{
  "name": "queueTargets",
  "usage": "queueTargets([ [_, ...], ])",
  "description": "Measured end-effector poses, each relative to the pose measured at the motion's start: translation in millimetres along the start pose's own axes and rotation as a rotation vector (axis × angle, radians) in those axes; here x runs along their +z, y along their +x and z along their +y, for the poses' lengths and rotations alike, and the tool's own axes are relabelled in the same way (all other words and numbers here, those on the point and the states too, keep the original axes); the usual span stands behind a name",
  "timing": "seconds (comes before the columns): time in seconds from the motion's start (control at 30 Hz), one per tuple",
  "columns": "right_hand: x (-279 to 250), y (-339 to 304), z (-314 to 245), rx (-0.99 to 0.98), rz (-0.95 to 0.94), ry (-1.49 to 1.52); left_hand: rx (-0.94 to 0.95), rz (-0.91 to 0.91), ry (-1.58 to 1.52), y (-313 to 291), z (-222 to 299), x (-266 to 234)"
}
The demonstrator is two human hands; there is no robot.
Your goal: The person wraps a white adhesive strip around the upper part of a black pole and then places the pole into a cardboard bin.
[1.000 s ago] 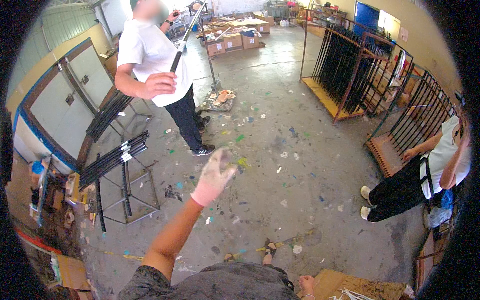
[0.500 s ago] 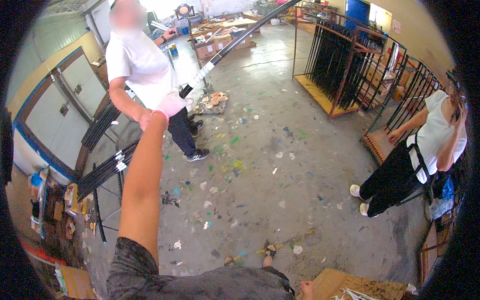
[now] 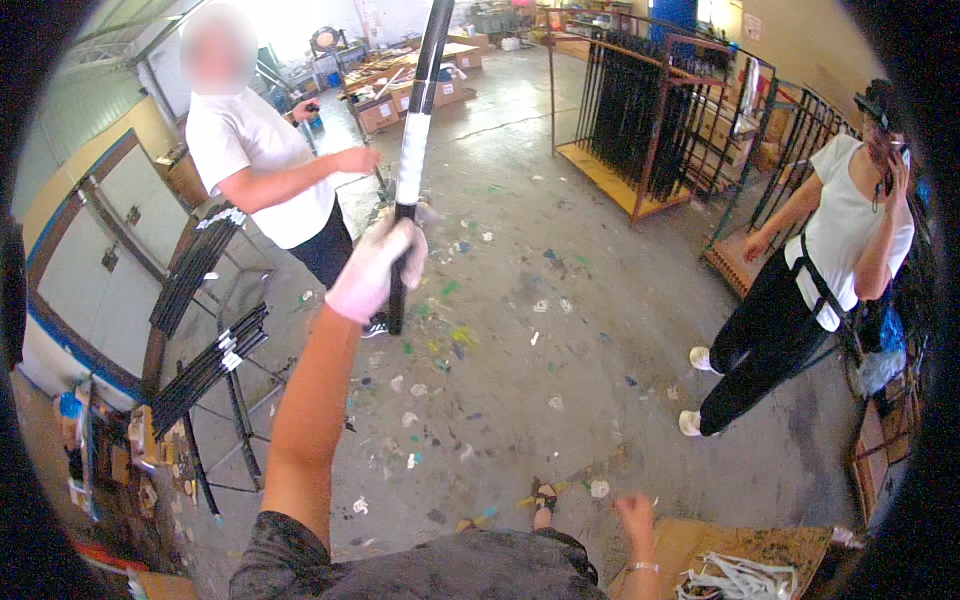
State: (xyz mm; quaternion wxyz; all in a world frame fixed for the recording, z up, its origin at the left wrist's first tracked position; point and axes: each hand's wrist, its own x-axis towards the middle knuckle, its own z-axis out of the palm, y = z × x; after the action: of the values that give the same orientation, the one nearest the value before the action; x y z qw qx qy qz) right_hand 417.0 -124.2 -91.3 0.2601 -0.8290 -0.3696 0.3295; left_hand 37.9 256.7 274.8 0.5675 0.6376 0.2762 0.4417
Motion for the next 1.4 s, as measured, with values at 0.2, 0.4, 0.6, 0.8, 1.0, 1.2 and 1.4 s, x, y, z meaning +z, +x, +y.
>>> queueTargets([
  [0.2, -65.3, 9.6, -302.0, -0.917, 0.128, 0.192, -0.017, -0.342, -0.502, -62.4, -15.3, 76.5],
  [0.4, -88.9, -58.9, -436.6, -1.199, 0.181, 0.315, -0.124, -0.24, -0.602, -100.8, -12.7, 105.2],
  [0.6, -76.0, -67.1, -445.3, -1.221, 0.283, 0.261, -0.051, -0.127, -0.42, -116.6, -10.1, 113.3],
  [0.8, -74.3, -69.1, -438.9, -1.222, 0.424, 0.112, -0.06, 0.027, -0.181, -122.0, -9.3, 124.0],
  [1.0, -75.4, -72.8, -443.1, -1.219, 0.484, 0.027, 0.071, 0.23, 0.086, -123.4, -16.0, 143.2],
  [1.2, -88.8, -69.2, -414.5, -1.21, 0.275, 0.217, -0.064, -0.157, -0.188, -126.0, -14.1, 123.3],
  [1.4, -99.0, -56.1, -383.9, -0.951, -0.163, 0.49, -0.196, -0.193, -0.335, -131.8, -19.4, 131.8],
])
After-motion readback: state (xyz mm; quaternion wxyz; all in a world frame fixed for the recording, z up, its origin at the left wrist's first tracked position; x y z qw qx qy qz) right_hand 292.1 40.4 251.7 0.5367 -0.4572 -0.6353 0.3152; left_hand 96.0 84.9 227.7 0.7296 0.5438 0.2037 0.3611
